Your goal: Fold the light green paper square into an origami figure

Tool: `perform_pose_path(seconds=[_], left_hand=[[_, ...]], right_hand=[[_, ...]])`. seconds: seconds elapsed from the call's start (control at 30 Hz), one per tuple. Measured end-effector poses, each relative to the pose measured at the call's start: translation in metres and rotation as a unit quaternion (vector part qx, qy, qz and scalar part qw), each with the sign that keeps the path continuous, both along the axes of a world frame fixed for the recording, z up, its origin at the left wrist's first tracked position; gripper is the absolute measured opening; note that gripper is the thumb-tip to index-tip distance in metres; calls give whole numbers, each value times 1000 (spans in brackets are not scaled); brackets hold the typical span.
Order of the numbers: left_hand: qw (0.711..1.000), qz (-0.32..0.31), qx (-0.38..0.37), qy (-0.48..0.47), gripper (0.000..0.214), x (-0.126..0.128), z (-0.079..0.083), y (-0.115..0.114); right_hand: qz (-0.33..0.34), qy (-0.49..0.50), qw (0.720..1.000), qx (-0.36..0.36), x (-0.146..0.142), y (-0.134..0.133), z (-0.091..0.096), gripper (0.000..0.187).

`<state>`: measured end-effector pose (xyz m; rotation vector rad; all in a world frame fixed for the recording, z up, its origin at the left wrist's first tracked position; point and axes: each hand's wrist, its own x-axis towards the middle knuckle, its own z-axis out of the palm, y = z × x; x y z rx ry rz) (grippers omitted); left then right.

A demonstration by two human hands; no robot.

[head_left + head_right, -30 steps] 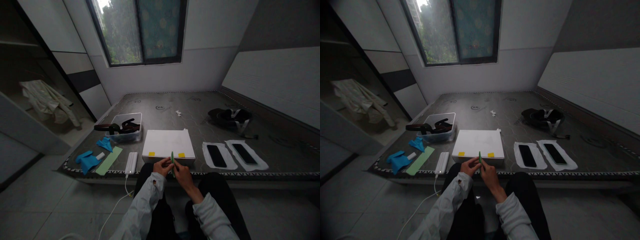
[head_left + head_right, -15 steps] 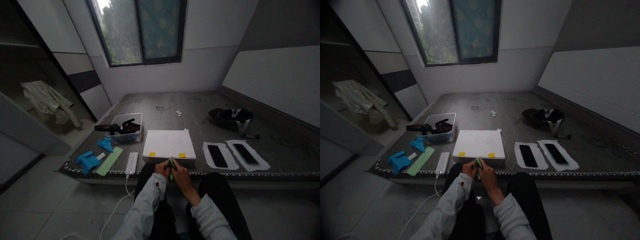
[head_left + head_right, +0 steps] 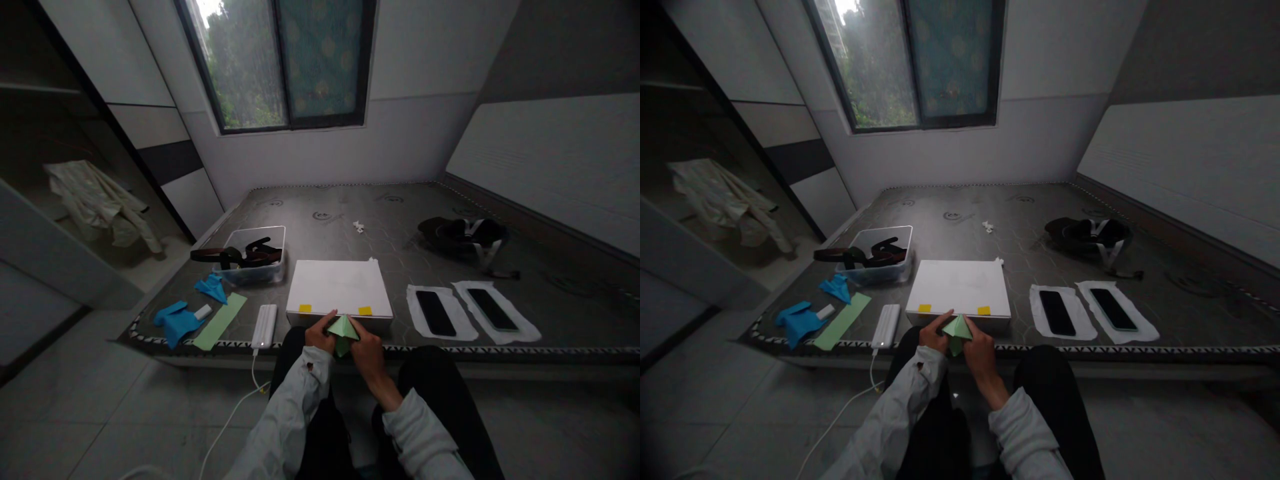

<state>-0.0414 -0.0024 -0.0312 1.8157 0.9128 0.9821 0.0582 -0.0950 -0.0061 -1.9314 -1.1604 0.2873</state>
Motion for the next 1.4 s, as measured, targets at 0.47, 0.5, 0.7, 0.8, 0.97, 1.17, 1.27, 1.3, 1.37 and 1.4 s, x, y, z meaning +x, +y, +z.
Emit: perform_pose_path(seconds=[0.47,0.5,0.7,0.8,0.97,1.17,1.27,1.3,1.37,1.4], left_hand=[[990,-99,101,24,45,-7,-7,0],[989,-100,109,10,44,-8,-6,0],[994,-82,68,-33,32,-10,2,-2],[996,-81,34,-24,36,-9,11,-4],[995,-94,22,7,45,-7,22,-9],[998,-52,43,-17,26,-11,17,-6],[996,-74,47,-15,21,-13,15,-4],[997,-70,41,-18,19,-12,14,-3],[997,-57,28,-33,14,-12,11,-3],[997,-54,22,-42,14,-11,9,-2]], right_hand=[[13,17,999,39,-6,-2,3,51],[14,21,999,44,-6,-2,5,49],[23,55,994,91,-6,-1,10,47],[39,70,992,99,-7,-1,10,50],[63,83,990,100,-9,-2,8,53],[24,113,985,125,-9,-4,6,47],[39,134,982,131,-7,-3,5,48],[42,143,980,133,-7,-3,5,49],[46,164,976,139,-6,0,3,51],[49,175,973,142,-5,1,3,52]])
